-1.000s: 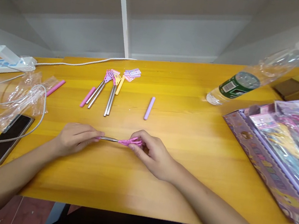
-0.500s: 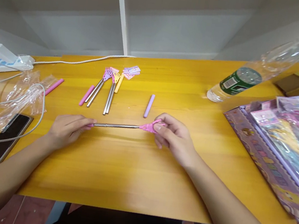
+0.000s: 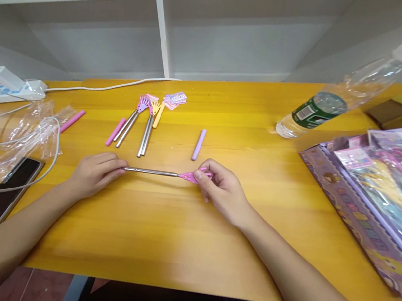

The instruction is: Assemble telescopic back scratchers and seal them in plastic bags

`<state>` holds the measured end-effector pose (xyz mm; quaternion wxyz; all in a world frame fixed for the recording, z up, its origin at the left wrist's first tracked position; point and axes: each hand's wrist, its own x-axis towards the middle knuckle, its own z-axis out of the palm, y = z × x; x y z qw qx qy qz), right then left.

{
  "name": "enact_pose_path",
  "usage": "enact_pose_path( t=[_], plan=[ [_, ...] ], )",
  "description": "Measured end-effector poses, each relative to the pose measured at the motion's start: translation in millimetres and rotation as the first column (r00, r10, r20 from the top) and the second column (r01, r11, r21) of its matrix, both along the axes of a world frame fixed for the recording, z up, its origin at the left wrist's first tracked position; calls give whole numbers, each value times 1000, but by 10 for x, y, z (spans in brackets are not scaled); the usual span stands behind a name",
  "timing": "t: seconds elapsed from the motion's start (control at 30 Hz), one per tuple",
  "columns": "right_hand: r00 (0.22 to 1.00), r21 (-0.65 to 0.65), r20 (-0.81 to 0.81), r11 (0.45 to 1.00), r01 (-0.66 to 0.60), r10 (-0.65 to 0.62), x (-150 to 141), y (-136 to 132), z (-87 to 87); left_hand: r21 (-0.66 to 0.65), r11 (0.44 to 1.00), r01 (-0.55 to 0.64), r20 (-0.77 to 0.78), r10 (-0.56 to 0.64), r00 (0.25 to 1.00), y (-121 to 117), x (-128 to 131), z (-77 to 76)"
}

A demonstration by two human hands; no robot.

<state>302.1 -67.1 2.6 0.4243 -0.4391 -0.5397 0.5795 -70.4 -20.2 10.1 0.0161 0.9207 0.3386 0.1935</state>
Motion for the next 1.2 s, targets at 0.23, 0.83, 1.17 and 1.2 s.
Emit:
enact_pose_path(
  t=[0.23,0.83,1.17,1.2],
  plan=[
    [991,6,-58,993,120,-120,137,54,170,58,998,22,10,-23,1000,10,-25,37],
    [831,-74,-445,939,336,-333,200,137,288,102,991,-90,32,87,996,71,-218,56],
    [815,-63,-423,910,410,-397,169,181,126,36,999,-29,21,28,999,19,-94,12],
    [817,-53,-418,908,415,-397,182,187,145,28,999,-30,21,30,999,20,-86,9]
  ],
)
